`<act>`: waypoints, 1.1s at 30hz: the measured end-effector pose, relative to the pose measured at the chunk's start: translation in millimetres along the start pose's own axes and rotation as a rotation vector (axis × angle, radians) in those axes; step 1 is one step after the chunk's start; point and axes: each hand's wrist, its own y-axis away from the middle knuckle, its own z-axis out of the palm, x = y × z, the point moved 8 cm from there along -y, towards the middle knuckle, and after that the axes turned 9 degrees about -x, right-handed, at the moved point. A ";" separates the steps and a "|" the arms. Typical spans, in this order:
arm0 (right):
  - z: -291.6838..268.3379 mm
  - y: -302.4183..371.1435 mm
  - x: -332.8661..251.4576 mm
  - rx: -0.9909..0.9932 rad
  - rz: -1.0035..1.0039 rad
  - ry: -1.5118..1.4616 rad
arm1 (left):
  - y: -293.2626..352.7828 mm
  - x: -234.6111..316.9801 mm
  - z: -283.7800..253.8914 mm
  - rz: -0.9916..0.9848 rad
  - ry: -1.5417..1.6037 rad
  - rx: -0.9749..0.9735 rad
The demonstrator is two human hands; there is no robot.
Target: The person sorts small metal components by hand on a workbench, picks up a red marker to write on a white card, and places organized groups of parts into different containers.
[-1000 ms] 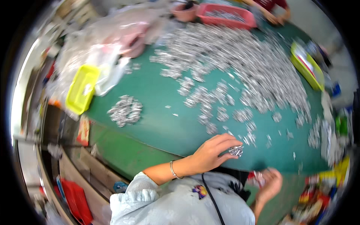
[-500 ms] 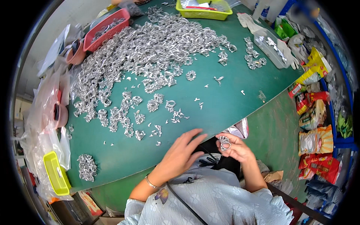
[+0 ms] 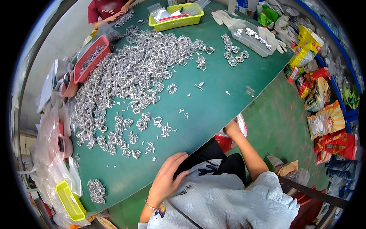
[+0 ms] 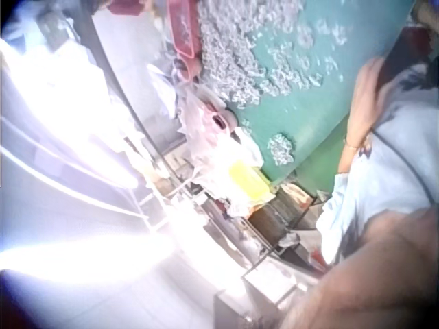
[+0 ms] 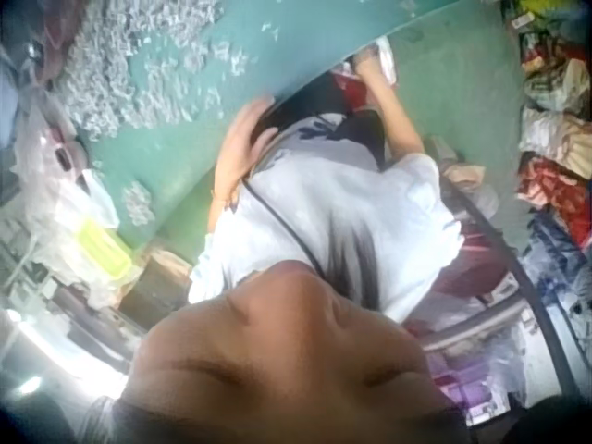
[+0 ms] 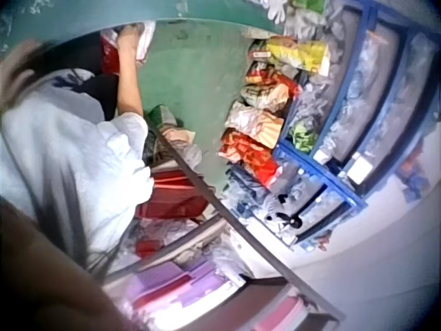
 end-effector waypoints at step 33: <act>-87.2 59.7 -30.6 -0.336 -0.259 -0.365 | 34.3 -51.6 -41.7 -0.120 0.115 0.402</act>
